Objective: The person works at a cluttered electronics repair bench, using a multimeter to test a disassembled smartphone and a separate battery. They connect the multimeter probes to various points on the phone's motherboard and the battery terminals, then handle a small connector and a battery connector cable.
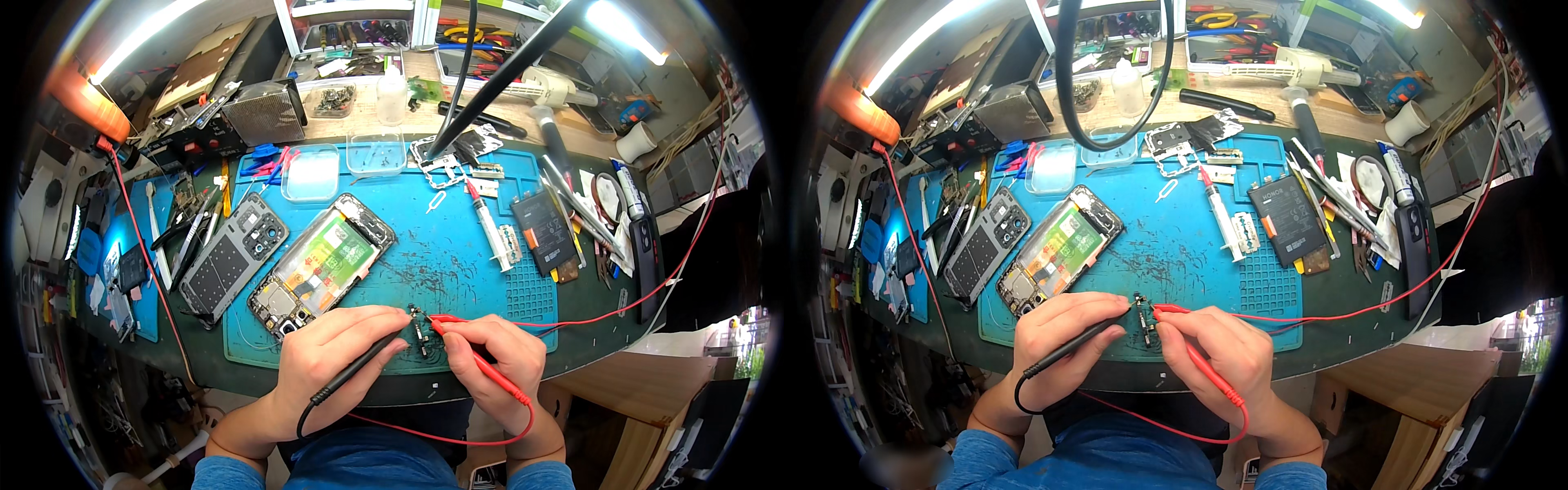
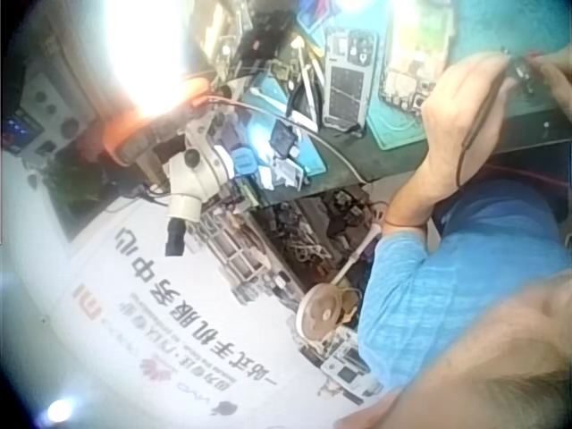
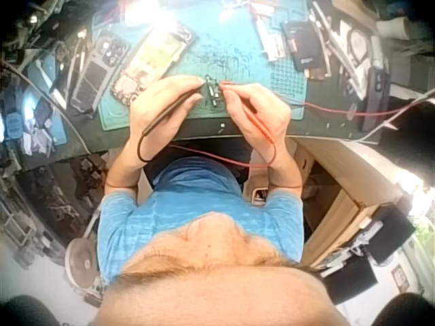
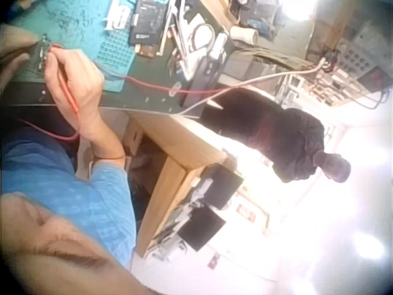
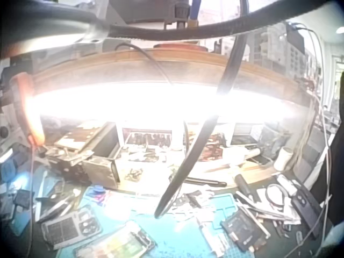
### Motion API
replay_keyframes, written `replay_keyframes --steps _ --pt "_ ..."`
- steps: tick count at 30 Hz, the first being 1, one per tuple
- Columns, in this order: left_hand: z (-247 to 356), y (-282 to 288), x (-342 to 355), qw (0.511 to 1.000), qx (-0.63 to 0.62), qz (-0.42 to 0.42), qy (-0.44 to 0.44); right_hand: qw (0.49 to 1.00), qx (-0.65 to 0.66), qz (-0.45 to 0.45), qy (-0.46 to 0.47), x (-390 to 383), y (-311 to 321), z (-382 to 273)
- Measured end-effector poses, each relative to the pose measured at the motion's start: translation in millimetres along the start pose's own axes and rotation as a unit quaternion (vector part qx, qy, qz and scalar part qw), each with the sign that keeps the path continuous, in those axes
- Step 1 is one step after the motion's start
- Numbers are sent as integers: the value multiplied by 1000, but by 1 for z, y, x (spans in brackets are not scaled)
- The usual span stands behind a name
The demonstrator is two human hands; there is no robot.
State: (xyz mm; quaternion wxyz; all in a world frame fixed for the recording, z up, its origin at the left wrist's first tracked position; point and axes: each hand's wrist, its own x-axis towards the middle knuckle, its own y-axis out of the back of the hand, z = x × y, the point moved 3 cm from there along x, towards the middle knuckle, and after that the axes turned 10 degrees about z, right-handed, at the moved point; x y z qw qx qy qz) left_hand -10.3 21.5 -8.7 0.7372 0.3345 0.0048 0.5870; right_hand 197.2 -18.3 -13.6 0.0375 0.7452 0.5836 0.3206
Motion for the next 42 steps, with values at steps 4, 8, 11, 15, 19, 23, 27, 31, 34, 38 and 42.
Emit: replay_keyframes --steps 4,8,11,15,19,23,27,31,34,38,42 --pt "1 0 0 1000 -2 2 -2 1000 -3 1 3 0 0 0" --pt "2 -2 1 1000 3 1 -1 1000 -5 0 -3 -1 3 1" --pt "3 -4 2 1000 3 1 -6 1000 -2 5 -2 -1 4 2" --pt "-1 -5 2 1000 -2 9 -25 1000 8 10 -19 0 -1 3" --pt "-4 -2 -4 999 20 25 -41 999 -17 8 -36 -3 -2 1" --pt "-1 -6 -6 999 13 34 -38 998 -10 45 -38 -11 -1 5" --pt "-6 -5 -12 998 -11 56 -36 999 -13 6 -48 -11 1 0" --pt "-6 -6 -11 997 -4 60 -49 994 2 55 -94 -14 -4 13" --pt "-7 -9 -11 996 -5 68 -56 998 -14 46 -46 -12 -4 16" --pt "-12 -10 -14 996 4 72 -58 996 1 55 -71 -14 -7 18" --pt "-13 -9 -16 995 7 74 -62 993 17 68 -96 -14 -8 14"
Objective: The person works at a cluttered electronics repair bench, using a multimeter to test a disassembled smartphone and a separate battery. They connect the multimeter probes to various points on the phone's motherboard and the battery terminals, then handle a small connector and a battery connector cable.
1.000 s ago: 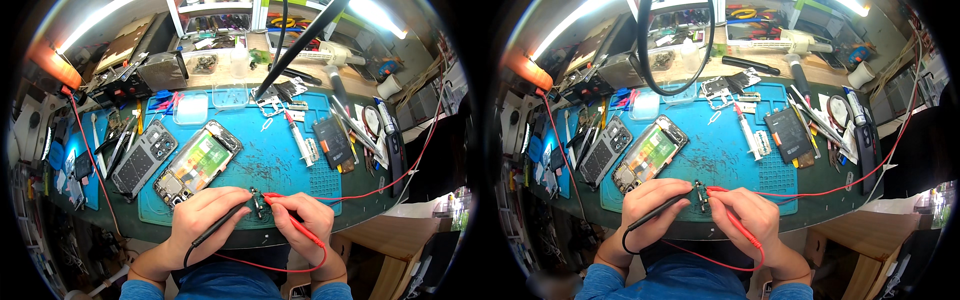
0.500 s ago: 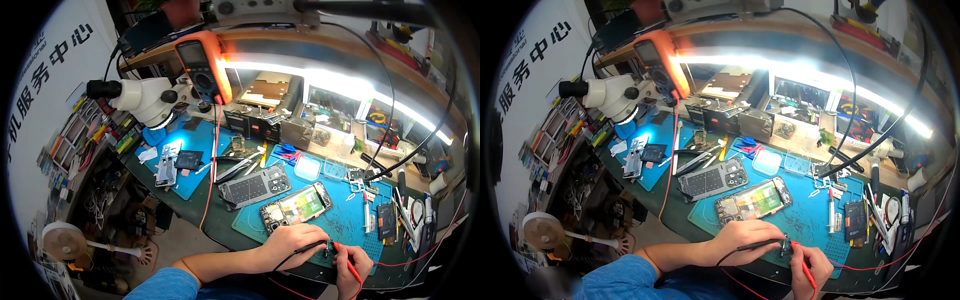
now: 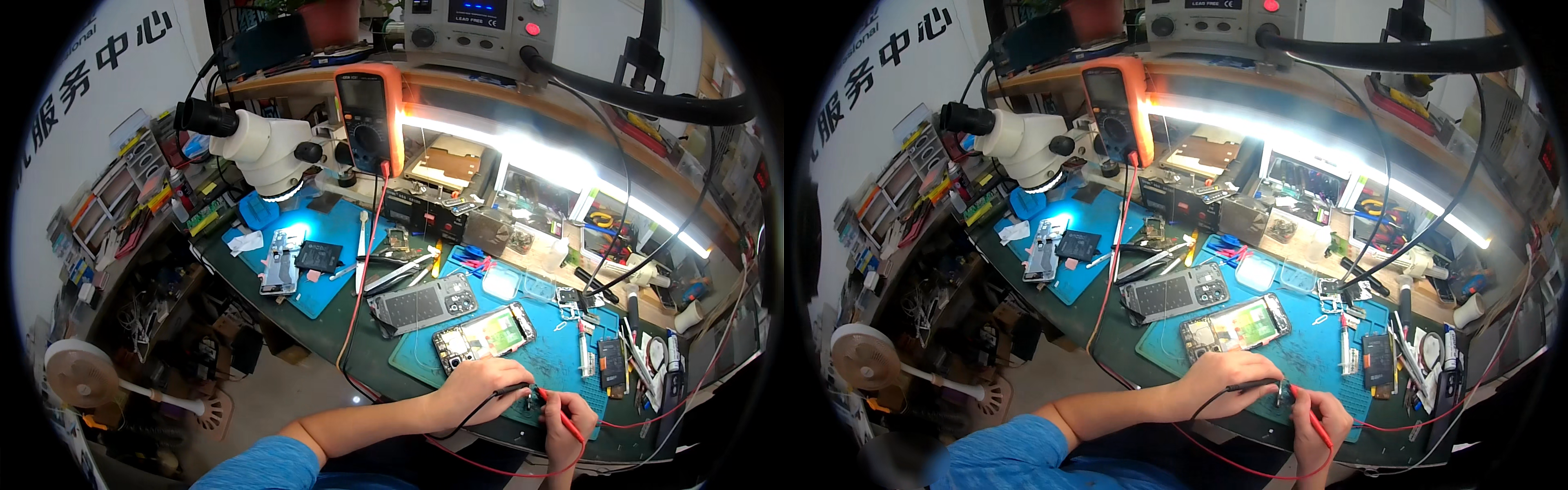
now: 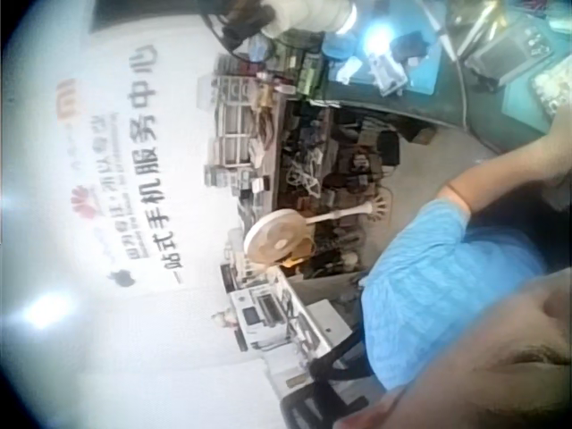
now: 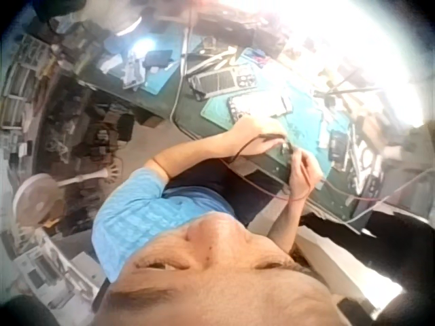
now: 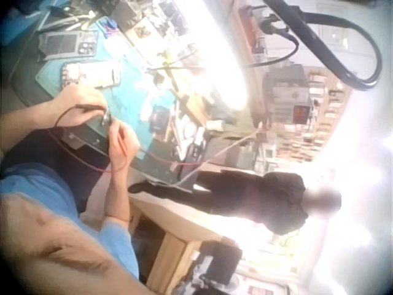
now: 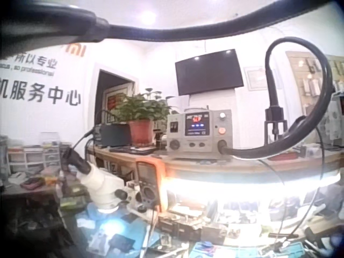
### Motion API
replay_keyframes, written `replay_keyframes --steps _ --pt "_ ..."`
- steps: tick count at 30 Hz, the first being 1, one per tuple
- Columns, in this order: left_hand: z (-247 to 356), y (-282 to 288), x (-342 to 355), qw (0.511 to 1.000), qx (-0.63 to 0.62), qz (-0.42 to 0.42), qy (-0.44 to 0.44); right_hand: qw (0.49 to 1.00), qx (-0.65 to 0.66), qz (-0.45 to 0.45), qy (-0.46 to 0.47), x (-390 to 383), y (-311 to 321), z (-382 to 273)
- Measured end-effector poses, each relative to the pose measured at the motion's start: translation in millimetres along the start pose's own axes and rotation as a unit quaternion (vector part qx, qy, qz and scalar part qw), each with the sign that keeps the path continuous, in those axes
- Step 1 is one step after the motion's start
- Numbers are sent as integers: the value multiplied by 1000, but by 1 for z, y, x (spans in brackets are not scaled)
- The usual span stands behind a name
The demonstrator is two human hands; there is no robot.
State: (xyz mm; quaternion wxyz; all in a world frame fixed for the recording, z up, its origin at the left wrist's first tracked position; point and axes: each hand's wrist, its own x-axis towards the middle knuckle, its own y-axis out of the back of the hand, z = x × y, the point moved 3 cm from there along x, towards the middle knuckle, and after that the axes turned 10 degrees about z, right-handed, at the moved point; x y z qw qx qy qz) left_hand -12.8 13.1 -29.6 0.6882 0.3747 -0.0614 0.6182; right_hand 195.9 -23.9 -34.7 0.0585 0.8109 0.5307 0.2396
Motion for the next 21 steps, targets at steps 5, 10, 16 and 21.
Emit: replay_keyframes --steps 5,10,16,21 --pt "-1 -10 7 1000 -2 2 -12 1000 -13 10 3 2 9 -1" --pt "0 1 6 1000 21 8 -1 999 -14 -23 23 4 -1 -6" --pt "8 1 10 1000 13 -7 0 999 -18 -19 38 2 2 -9" --pt "7 1 10 1000 8 -11 3 998 -25 -21 47 1 4 -7"
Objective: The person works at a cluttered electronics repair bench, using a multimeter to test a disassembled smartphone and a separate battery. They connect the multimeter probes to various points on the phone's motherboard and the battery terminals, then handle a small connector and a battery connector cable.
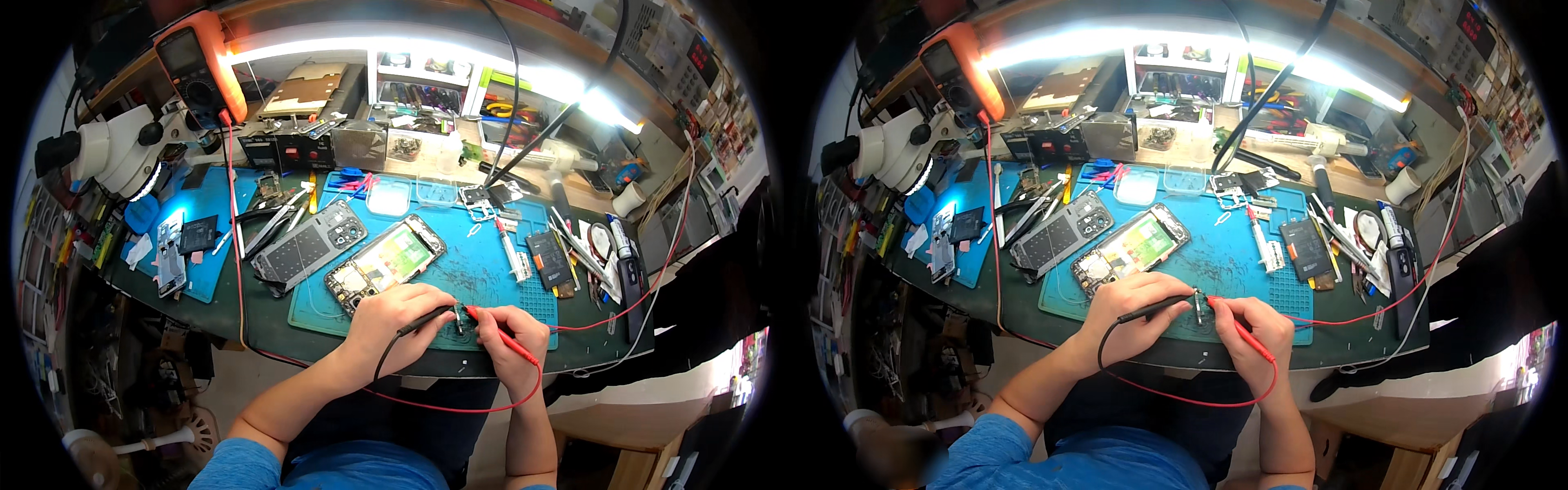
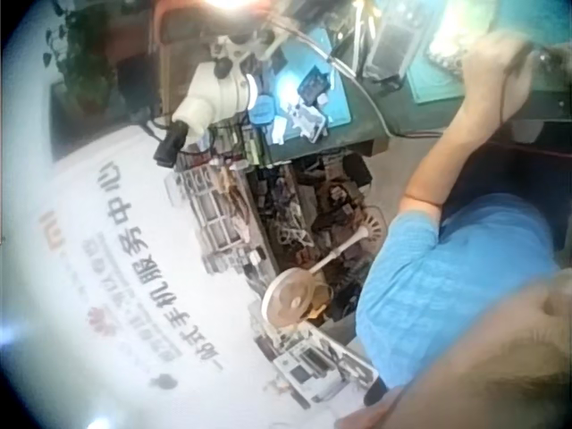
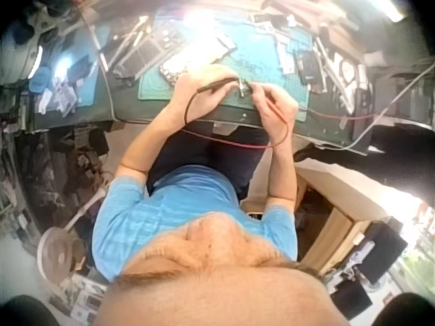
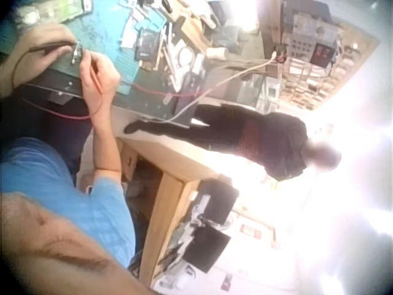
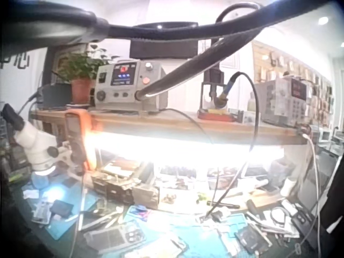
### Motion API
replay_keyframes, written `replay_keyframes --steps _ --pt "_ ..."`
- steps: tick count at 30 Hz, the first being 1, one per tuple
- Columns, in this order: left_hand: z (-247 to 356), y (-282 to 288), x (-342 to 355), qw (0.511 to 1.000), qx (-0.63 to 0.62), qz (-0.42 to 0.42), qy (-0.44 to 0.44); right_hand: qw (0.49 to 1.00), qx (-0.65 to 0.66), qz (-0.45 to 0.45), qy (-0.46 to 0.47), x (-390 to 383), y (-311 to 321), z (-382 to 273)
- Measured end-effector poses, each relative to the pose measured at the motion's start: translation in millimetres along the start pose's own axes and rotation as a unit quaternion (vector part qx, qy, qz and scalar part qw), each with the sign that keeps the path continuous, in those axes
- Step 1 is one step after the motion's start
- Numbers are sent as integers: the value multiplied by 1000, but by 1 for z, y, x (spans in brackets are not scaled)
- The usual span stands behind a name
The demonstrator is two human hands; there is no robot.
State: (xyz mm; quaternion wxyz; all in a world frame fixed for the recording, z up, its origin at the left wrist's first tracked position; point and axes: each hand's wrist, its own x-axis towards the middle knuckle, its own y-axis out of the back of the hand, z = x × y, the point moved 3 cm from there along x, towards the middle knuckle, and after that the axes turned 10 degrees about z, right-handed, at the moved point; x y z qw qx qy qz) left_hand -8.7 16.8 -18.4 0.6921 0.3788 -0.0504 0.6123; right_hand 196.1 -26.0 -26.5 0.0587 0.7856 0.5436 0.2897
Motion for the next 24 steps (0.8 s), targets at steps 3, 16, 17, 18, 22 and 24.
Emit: replay_keyframes --steps 3,16,17,18,22,24 --pt "1 2 0 1000 7 -4 2 1000 10 1 -8 0 0 1" --pt "1 2 2 1000 -15 -15 18 1000 5 -9 -5 2 0 -1" --pt "0 1 2 1000 -16 -8 13 1000 1 -8 3 2 0 -2" --pt "0 1 2 1000 -16 -3 7 1000 -2 -6 11 3 1 -4" --pt "-3 0 2 1000 -12 1 -1 1000 -12 -5 17 4 0 -4" --pt "-3 -1 1 1000 -14 1 3 1000 -14 -6 18 4 0 -4"
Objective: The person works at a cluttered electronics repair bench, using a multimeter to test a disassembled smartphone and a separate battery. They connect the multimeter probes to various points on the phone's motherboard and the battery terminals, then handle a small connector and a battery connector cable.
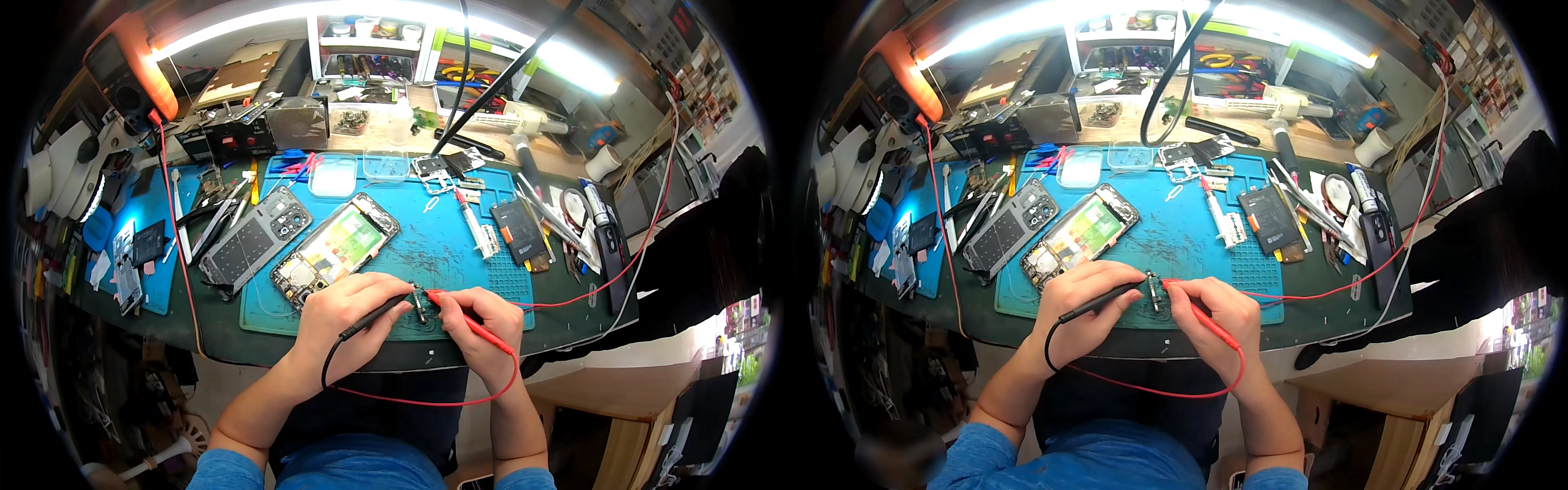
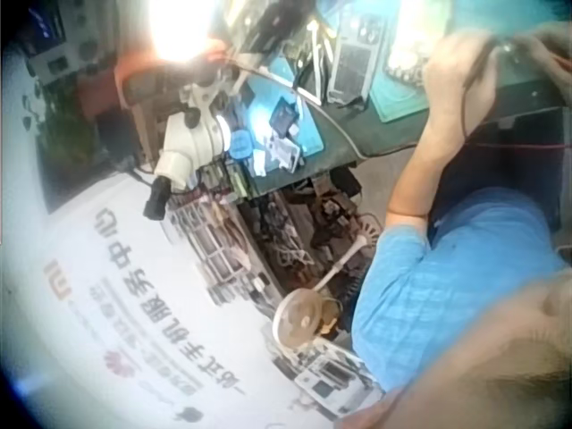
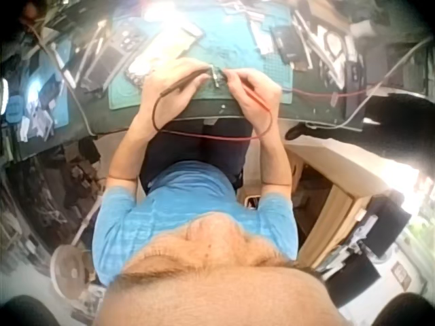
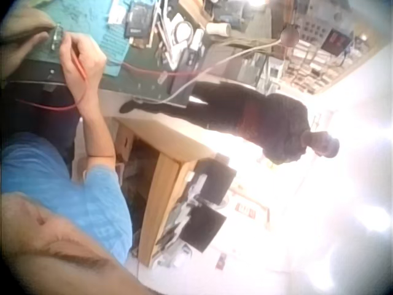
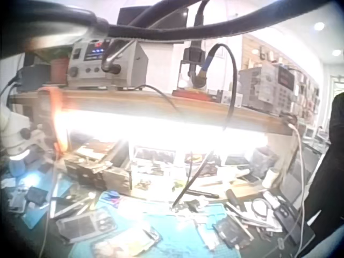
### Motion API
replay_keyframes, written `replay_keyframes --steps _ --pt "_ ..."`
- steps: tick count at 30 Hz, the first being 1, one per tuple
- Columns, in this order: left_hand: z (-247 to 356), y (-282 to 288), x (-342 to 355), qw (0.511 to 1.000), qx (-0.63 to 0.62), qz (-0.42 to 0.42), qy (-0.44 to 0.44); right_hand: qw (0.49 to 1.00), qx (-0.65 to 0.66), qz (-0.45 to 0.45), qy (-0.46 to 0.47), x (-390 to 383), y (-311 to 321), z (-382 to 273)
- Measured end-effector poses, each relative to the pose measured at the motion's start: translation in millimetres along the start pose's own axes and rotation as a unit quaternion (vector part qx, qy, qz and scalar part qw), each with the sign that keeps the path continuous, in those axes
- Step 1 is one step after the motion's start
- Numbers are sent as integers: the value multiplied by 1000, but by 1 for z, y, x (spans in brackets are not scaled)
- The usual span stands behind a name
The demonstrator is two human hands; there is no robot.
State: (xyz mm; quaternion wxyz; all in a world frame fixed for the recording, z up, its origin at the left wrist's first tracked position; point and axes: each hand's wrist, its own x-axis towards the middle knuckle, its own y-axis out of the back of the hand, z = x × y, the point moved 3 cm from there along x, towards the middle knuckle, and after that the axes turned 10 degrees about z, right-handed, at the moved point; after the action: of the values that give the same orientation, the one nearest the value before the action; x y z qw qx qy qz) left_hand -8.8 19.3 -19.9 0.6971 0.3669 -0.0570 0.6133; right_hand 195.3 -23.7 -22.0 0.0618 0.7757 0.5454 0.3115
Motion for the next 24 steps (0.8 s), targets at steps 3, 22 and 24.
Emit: replay_keyframes --steps 3,22,24 --pt "3 2 2 1000 -2 -16 7 1000 -2 2 8 0 0 0" --pt "5 1 3 1000 6 -29 5 999 -7 7 31 1 0 0" --pt "5 1 2 1000 9 -29 4 1000 2 3 23 1 1 -1"
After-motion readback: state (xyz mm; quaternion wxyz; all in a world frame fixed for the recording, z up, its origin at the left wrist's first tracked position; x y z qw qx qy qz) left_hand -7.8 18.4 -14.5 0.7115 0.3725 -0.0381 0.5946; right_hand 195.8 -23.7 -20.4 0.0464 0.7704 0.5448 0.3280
